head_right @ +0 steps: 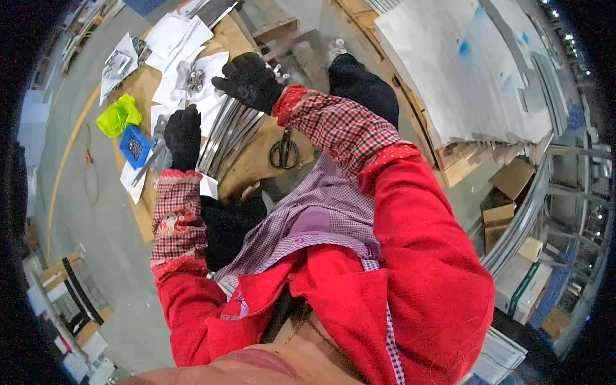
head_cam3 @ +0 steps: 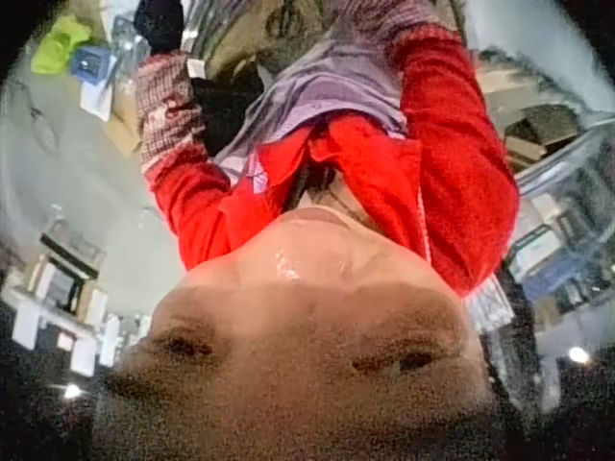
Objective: Manually attaching hardware and fasteners to curved metal strips at a workbench.
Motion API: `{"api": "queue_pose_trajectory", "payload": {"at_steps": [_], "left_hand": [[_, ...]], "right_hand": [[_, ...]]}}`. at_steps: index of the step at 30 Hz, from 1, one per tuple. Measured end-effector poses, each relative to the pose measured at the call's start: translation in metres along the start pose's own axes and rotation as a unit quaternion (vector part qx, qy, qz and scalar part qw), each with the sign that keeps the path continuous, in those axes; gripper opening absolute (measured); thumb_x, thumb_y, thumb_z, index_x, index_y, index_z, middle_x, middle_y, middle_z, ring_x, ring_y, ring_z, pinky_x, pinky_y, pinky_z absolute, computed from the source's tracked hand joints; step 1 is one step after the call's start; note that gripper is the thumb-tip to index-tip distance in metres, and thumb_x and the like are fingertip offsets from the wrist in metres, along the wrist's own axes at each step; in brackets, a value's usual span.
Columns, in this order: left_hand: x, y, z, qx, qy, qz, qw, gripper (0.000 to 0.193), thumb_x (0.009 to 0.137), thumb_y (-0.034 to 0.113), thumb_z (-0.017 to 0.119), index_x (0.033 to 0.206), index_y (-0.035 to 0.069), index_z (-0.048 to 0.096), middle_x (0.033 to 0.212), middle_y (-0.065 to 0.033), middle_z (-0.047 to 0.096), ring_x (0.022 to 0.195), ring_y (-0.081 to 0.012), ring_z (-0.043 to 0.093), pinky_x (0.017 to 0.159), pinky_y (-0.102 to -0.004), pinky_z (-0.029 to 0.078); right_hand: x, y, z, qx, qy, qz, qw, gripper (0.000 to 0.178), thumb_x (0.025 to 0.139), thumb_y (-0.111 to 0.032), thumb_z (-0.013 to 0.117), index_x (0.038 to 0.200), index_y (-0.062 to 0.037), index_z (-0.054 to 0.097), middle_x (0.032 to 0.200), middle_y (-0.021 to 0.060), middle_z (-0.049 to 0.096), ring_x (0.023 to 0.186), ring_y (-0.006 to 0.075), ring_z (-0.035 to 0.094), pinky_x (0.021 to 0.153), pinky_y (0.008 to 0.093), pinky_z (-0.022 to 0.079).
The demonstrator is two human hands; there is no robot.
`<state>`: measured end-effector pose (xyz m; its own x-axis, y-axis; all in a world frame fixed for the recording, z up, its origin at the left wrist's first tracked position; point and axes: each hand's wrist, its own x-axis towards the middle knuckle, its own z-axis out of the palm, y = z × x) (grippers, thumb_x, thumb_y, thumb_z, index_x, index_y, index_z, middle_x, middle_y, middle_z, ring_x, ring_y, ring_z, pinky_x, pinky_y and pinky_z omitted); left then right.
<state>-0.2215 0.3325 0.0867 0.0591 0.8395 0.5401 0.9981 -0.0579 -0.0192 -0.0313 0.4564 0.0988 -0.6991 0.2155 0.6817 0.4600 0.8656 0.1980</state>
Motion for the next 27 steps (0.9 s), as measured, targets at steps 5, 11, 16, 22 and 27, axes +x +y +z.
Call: {"api": "queue_pose_trajectory", "payload": {"at_steps": [5, 11, 16, 22, 27], "left_hand": [[0.000, -0.010, 0.003, -0.019, 0.040, 0.016, 0.999, 0.010, 0.076, 0.018, 0.060, 0.085, 0.013, 0.058, 0.069, -0.0068, 0.054, 0.058, -0.0285, 0.050, 0.053, -0.0408, 0.040], [-0.003, -0.011, -0.012, -0.010, 0.034, -0.007, 0.999, 0.011, 0.077, 0.016, 0.060, 0.087, 0.013, 0.060, 0.072, -0.0070, 0.056, 0.060, -0.0283, 0.051, 0.054, -0.0399, 0.040], [-0.014, -0.017, -0.013, -0.020, 0.027, -0.014, 0.999, 0.011, 0.079, 0.018, 0.058, 0.087, 0.011, 0.062, 0.072, -0.0075, 0.057, 0.064, -0.0283, 0.053, 0.056, -0.0390, 0.042], [-0.050, -0.028, 0.003, -0.183, -0.094, -0.111, 0.972, 0.017, 0.082, 0.022, 0.056, 0.088, 0.009, 0.064, 0.075, -0.0079, 0.059, 0.070, -0.0275, 0.056, 0.061, -0.0374, 0.044], [-0.047, -0.032, 0.013, -0.225, -0.166, -0.159, 0.947, 0.020, 0.083, 0.023, 0.057, 0.086, 0.005, 0.066, 0.073, -0.0101, 0.059, 0.066, -0.0272, 0.055, 0.062, -0.0352, 0.044]], "right_hand": [[0.009, 0.005, 0.003, 0.019, -0.050, -0.002, 0.999, 0.022, 0.073, -0.030, 0.058, 0.093, -0.0217, 0.056, 0.075, -0.0005, 0.052, 0.066, 0.0182, 0.054, 0.060, 0.0318, 0.043], [0.018, 0.003, 0.017, 0.074, 0.014, -0.021, 0.997, 0.023, 0.073, -0.029, 0.058, 0.094, -0.0216, 0.056, 0.077, -0.0009, 0.053, 0.066, 0.0181, 0.054, 0.059, 0.0318, 0.043], [0.021, -0.002, 0.025, 0.103, 0.018, -0.036, 0.994, 0.023, 0.074, -0.029, 0.059, 0.095, -0.0200, 0.057, 0.077, 0.0000, 0.054, 0.064, 0.0186, 0.054, 0.058, 0.0318, 0.043], [-0.001, -0.005, 0.052, 0.241, 0.011, -0.089, 0.966, 0.022, 0.077, -0.030, 0.059, 0.095, -0.0177, 0.058, 0.078, 0.0018, 0.057, 0.066, 0.0207, 0.056, 0.059, 0.0329, 0.044], [-0.007, 0.004, 0.070, 0.306, -0.109, -0.126, 0.937, 0.021, 0.079, -0.030, 0.059, 0.094, -0.0157, 0.058, 0.077, 0.0034, 0.058, 0.068, 0.0233, 0.057, 0.060, 0.0351, 0.044]]}}
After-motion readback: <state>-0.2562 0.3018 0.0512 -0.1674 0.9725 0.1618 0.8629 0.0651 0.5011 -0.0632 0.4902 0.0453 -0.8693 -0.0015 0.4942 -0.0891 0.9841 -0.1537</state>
